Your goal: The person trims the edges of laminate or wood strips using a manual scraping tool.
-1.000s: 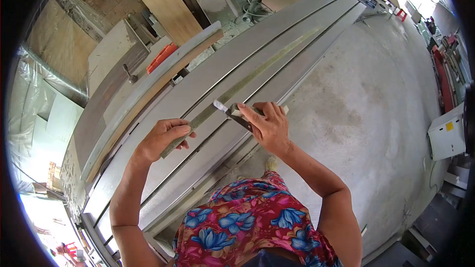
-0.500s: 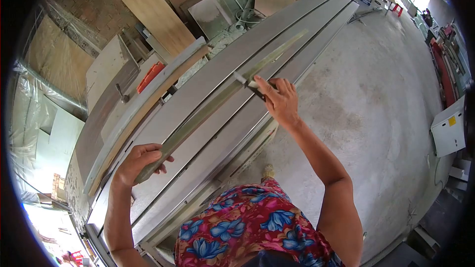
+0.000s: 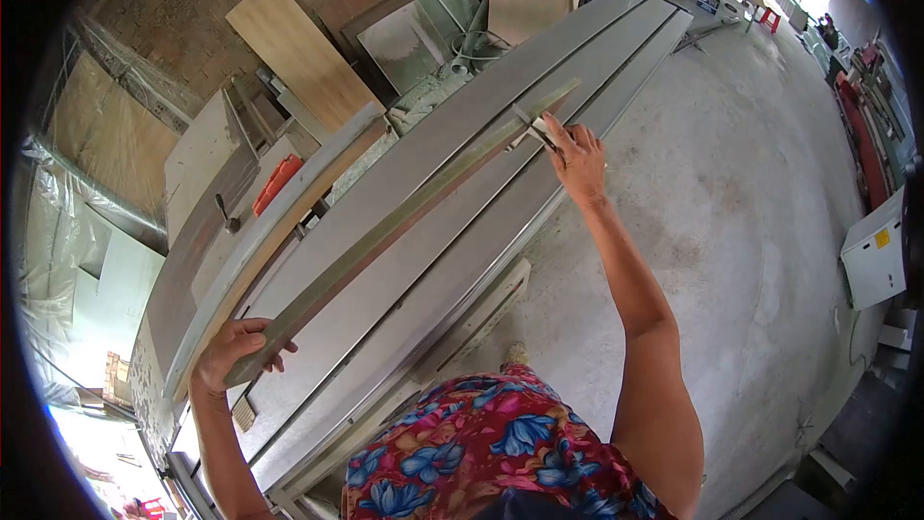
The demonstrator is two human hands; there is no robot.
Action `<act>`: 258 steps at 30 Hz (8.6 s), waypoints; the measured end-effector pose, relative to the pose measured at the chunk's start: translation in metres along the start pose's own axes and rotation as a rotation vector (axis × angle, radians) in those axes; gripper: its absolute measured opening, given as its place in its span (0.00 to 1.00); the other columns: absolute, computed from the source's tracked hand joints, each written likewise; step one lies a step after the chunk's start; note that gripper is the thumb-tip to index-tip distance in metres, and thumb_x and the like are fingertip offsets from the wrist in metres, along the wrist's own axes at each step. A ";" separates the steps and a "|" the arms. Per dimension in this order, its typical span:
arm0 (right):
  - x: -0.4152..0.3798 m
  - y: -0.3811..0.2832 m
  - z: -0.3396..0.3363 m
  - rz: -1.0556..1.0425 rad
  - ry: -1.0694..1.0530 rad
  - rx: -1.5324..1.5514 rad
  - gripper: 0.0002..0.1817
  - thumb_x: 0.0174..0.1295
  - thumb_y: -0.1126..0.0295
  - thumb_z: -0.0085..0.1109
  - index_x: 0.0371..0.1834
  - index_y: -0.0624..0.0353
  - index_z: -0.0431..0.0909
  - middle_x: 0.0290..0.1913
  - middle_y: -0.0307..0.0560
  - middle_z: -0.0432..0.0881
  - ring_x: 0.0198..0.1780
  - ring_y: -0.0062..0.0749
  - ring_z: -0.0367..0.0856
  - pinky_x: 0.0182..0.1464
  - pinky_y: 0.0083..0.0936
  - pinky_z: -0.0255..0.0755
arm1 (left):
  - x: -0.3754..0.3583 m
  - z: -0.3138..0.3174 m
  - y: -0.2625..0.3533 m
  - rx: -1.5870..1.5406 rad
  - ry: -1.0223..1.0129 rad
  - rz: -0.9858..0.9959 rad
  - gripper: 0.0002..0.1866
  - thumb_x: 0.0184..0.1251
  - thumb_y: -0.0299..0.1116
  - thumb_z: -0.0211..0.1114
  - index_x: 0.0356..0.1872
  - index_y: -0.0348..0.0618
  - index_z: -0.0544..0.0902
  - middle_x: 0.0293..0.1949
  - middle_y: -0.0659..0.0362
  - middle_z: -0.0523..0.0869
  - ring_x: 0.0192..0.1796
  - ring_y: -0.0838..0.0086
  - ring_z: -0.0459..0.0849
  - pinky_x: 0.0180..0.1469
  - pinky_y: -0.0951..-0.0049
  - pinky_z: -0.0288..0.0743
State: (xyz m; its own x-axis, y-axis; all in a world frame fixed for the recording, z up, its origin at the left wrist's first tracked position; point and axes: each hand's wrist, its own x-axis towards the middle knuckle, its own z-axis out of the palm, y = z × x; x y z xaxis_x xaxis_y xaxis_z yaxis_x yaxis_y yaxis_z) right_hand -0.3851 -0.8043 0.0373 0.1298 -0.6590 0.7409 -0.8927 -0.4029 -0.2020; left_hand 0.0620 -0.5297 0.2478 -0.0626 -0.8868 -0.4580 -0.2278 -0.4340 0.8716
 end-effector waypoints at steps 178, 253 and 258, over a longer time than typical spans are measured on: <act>0.053 -0.019 0.038 1.021 -0.948 1.901 0.22 0.65 0.54 0.52 0.57 0.55 0.69 0.25 0.32 0.69 0.21 0.12 0.66 0.22 0.12 0.63 | 0.045 -0.052 -0.072 0.128 1.056 0.603 0.15 0.65 0.41 0.63 0.40 0.38 0.77 0.22 0.64 0.75 0.12 0.86 0.65 0.12 0.82 0.58; 0.022 -0.356 -0.179 -0.161 -0.117 0.507 0.34 0.50 0.68 0.66 0.63 0.41 0.66 0.36 0.40 0.78 0.35 0.38 0.81 0.40 0.33 0.76 | -0.035 -0.083 -0.024 0.030 0.764 1.082 0.26 0.62 0.25 0.62 0.63 0.40 0.70 0.57 0.60 0.77 0.58 0.73 0.73 0.60 0.73 0.64; 0.013 -0.288 -0.149 -0.009 -0.243 0.363 0.31 0.54 0.63 0.64 0.63 0.41 0.67 0.36 0.42 0.79 0.34 0.41 0.82 0.37 0.34 0.77 | -0.031 -0.100 -0.028 -0.139 0.708 1.038 0.25 0.63 0.29 0.64 0.62 0.43 0.70 0.57 0.58 0.75 0.60 0.75 0.71 0.59 0.75 0.68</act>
State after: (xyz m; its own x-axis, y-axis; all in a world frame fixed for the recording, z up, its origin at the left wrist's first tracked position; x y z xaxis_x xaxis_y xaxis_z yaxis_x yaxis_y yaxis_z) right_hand -0.1910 -0.6019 0.2007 0.2728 -0.7673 0.5803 -0.6872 -0.5776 -0.4406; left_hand 0.1674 -0.5058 0.2552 0.3926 -0.6912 0.6067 -0.2770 0.5402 0.7946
